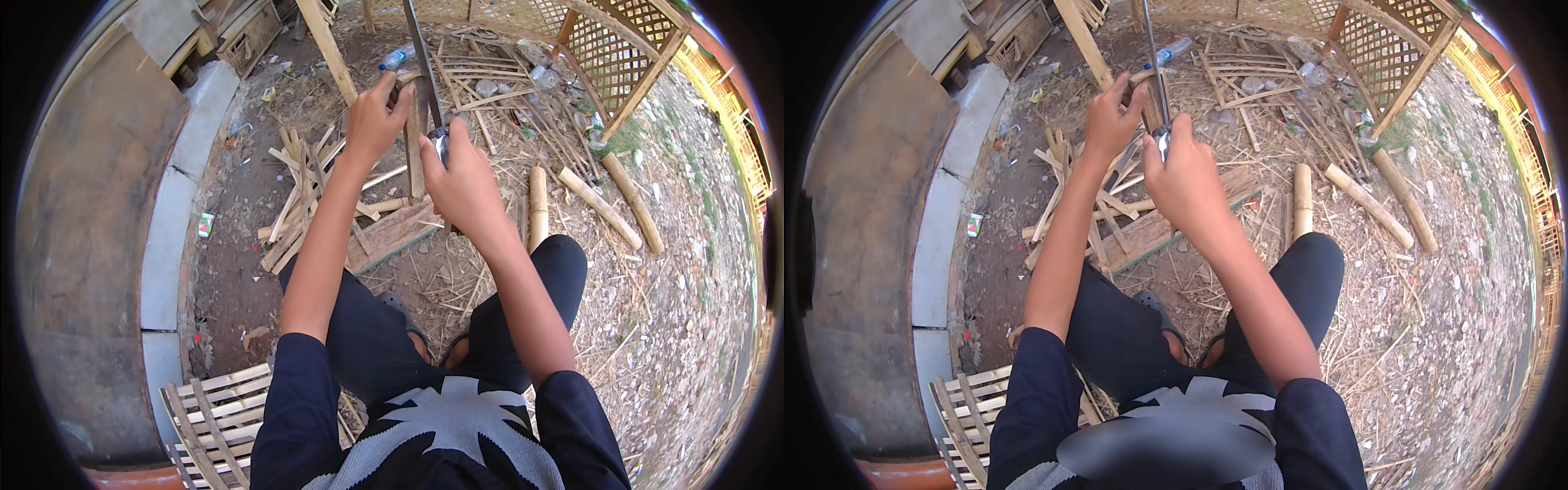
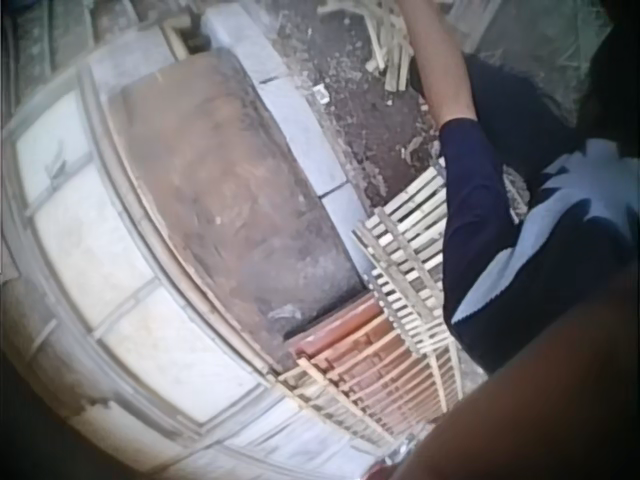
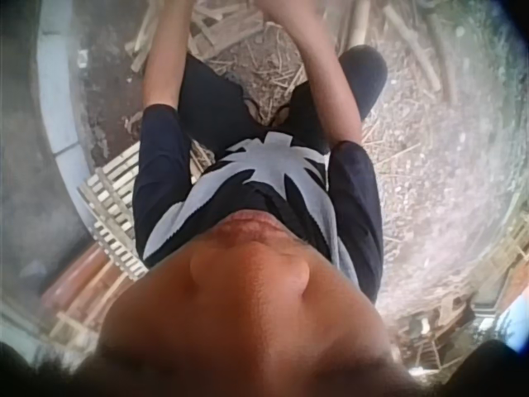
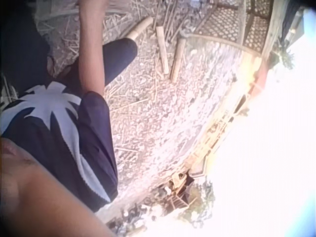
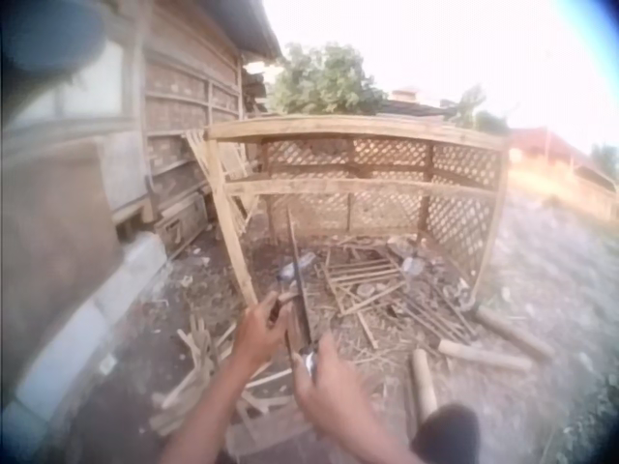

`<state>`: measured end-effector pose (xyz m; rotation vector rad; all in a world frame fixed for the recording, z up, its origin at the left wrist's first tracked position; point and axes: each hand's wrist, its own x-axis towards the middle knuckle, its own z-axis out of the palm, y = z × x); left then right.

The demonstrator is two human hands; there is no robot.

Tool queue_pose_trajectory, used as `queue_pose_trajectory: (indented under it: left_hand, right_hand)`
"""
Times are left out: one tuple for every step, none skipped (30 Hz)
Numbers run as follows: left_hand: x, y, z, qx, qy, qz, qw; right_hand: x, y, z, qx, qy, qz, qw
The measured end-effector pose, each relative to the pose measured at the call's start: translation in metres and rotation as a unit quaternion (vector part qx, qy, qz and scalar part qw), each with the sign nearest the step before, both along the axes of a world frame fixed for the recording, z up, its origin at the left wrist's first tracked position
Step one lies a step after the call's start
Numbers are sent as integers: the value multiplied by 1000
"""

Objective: The person splits bamboo pieces lengthwise using a machete, striking the blade with a bamboo club, and pulls the split strips apart by hand.

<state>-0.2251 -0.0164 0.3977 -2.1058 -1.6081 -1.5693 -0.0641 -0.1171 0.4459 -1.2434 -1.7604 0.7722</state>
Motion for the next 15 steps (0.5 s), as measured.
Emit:
queue_pose_trajectory:
  left_hand:
    - [3,0,-1,0,1,-2,1000]
    - [6,0,-2,-28,-5,-10,1000]
    - [9,-1,-3,-56,-11,-17,998]
    - [16,-3,-4,-56,-10,-19,998]
    - [24,-6,-7,-8,-74,6,997]
    - [31,-10,-10,40,-137,30,989]
    - [32,-19,-6,41,-135,31,990]
    - [38,-29,-3,-49,-239,-6,970]
    - [44,-39,-1,-140,-337,-43,930]
    - [47,-53,-1,-218,-376,-118,893]
    - [59,-70,6,-221,-376,-119,892]
    - [76,-90,20,-325,-429,-186,822]
    - [85,-104,28,-421,-472,-246,735]
    - [88,-110,24,-422,-471,-244,735]
    - [90,-114,19,-443,-486,-279,700]
  right_hand:
    - [3,0,0,0,1,-2,1000]
    - [6,0,0,12,-11,-10,1000]
    - [8,1,0,23,-23,-18,999]
    - [11,2,-1,23,-22,-20,999]
    - [13,5,-1,12,-17,-20,1000]
    - [15,7,-1,0,-11,-19,1000]
    - [15,8,1,1,-9,-18,1000]
    - [17,10,2,5,-6,-23,1000]
    - [21,12,2,10,-3,-27,1000]
    - [21,13,3,9,1,-25,1000]
    - [24,16,2,18,11,-26,999]
    - [28,18,1,27,23,-27,999]
    - [30,18,3,27,25,-26,999]
    - [31,19,5,2,35,-37,999]
    - [33,20,6,-22,44,-48,998]
